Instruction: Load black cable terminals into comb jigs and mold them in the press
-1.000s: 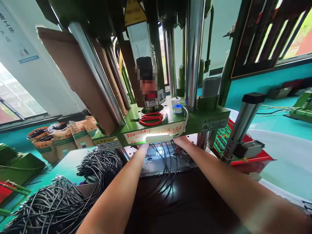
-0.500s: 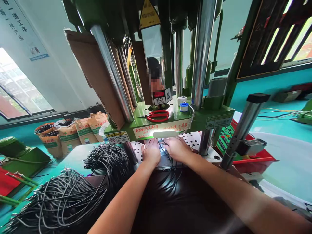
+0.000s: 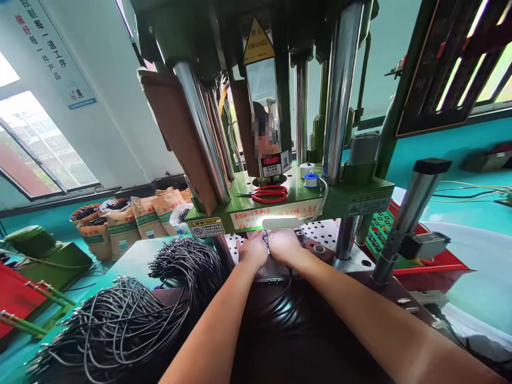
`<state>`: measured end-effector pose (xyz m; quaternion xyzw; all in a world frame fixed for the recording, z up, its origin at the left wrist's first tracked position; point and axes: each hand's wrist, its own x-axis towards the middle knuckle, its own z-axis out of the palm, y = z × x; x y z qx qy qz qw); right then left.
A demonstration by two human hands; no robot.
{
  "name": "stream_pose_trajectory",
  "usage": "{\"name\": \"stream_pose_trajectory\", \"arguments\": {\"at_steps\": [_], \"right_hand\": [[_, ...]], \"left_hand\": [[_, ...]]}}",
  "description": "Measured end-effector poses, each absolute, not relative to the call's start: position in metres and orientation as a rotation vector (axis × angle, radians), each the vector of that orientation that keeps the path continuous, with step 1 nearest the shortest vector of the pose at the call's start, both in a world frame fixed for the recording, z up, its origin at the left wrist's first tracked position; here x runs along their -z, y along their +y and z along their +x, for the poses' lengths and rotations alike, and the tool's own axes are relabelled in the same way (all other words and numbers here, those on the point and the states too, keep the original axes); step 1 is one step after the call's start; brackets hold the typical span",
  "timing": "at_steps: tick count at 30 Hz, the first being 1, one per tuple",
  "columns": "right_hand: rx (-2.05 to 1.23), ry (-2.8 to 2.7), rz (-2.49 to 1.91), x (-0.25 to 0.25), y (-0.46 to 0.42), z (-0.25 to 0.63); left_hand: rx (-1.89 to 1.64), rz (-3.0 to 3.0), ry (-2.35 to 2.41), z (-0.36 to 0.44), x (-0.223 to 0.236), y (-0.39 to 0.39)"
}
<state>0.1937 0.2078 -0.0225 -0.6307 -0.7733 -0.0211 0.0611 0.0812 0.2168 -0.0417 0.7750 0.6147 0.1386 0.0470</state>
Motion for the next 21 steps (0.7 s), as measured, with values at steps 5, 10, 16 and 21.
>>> {"name": "stream_pose_trajectory", "arguments": {"at_steps": [5, 10, 16, 21], "right_hand": [[0.092, -2.145, -1.967, 0.030, 0.199, 0.234], [0.045, -1.997, -2.078, 0.044, 0.190, 0.267], [-0.037, -2.028, -2.064, 0.043, 0.192, 0.256], [-0.035, -2.054, -2.078, 0.040, 0.197, 0.246]], "left_hand": [[-0.431, 2.545, 1.710, 0.088, 0.040, 0.211], [-0.388, 2.582, 1.698, 0.091, 0.042, 0.211], [-0.358, 2.613, 1.691, 0.102, 0.034, 0.212], [-0.334, 2.617, 1.669, 0.103, 0.040, 0.215]]}}
